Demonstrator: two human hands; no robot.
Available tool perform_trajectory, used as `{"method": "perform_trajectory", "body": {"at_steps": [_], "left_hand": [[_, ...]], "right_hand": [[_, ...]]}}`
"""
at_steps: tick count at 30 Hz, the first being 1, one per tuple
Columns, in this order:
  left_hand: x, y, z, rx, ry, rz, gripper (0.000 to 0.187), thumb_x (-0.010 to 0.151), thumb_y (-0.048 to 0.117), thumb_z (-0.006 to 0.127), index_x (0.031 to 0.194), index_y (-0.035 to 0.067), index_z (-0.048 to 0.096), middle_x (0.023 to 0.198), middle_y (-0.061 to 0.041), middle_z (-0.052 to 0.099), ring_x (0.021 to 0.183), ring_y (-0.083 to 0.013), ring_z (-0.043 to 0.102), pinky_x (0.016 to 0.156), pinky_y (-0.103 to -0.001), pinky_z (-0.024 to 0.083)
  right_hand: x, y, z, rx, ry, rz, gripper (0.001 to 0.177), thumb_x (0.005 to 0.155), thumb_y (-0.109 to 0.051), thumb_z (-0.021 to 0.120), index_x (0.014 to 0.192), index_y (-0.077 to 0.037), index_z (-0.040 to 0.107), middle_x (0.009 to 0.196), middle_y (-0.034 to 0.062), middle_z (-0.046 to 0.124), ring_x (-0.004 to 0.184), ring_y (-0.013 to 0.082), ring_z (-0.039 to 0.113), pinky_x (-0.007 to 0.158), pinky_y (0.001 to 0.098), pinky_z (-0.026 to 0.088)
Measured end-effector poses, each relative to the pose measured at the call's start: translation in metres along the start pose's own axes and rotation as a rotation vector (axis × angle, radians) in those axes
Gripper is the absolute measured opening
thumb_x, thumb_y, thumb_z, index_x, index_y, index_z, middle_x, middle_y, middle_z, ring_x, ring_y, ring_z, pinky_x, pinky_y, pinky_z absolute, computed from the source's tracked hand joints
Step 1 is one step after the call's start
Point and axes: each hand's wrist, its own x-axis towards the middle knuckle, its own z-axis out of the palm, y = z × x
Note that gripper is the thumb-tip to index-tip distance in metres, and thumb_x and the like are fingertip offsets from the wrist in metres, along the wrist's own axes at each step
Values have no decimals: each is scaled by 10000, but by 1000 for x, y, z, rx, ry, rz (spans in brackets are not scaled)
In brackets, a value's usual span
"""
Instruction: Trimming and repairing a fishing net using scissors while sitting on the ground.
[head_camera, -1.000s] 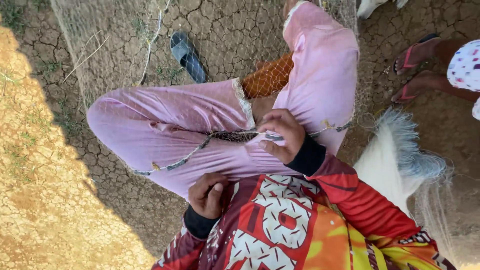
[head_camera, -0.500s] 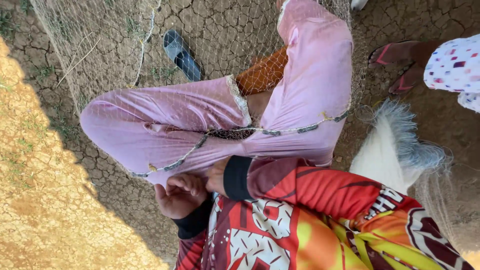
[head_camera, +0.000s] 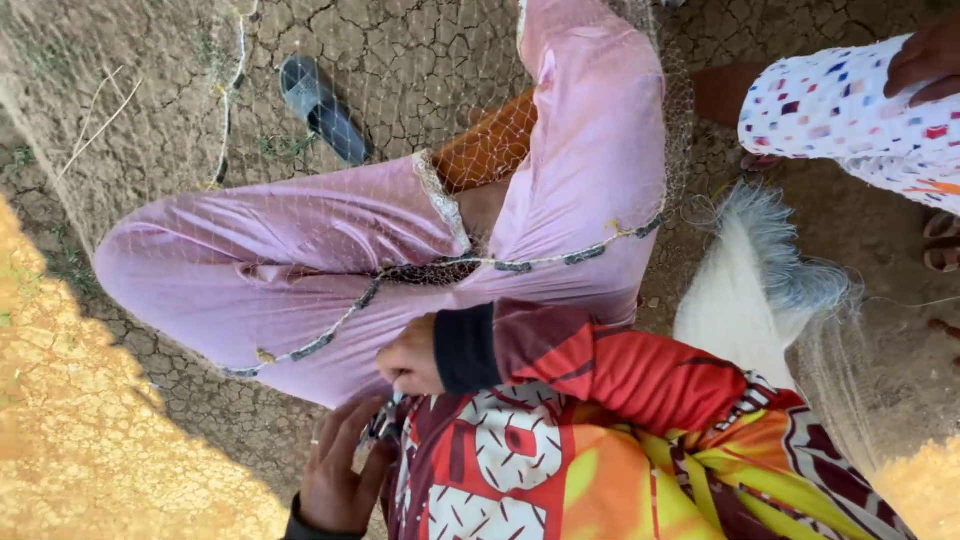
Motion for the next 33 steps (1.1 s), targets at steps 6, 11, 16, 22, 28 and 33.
{"method": "perform_trajectory", "body": {"at_steps": [6, 11, 16, 22, 28, 33], "left_hand": [[13, 7, 30, 339, 149, 0, 748, 769, 250, 813, 1458, 216, 522, 1244, -116, 641, 598, -209, 655, 425, -357, 532], [39, 15, 17, 280, 116, 94, 656, 782, 310, 799, 1370, 114, 587, 974, -75, 758, 728, -243, 694, 674, -385, 551], [58, 38, -33, -479, -58, -3, 613, 746, 451, 806, 1165, 68, 573, 773, -44, 749, 636, -159, 738, 550, -306, 623], [159, 119, -67, -306, 30, 487, 767, 814, 376, 806, 1325, -33, 406, 1056, -147, 576, 853, -244, 629, 735, -369, 584], [266, 142, -28, 401, 307, 533, 531, 858, 187, 813, 1266, 120, 479, 934, -85, 711, 738, -291, 671, 723, -445, 471], [286, 121, -44, 621, 394, 609, 298, 998, 207, 783, 1144, 135, 534, 776, -5, 762, 503, -198, 608, 768, -385, 410]], "right_hand": [[-39, -35, -91, 623, 47, 420, 85, 896, -106, 718, 845, -42, 696, 657, 33, 690, 528, 110, 667, 447, 237, 472], [-55, -51, -90, 548, 200, 212, 181, 900, -206, 733, 832, -40, 707, 656, 26, 686, 495, 98, 576, 443, 230, 449], [-74, -9, -99, 500, 960, 151, 302, 882, -319, 712, 950, -135, 482, 1044, 60, 567, 742, 113, 462, 604, 231, 459], [-43, 90, -118, 1040, 1108, 47, 1146, 814, -295, 852, 1562, 58, 59, 1607, 407, 225, 1510, 495, 308, 1213, 527, 370], [-62, 62, -80, 1191, 955, -83, 207, 999, -94, 680, 1172, 7, 628, 904, 110, 687, 662, 155, 609, 599, 219, 464], [-89, 57, -74, 1135, 1053, 77, 205, 1007, -174, 690, 1106, 4, 676, 853, 129, 724, 709, 206, 723, 656, 273, 620]]}}
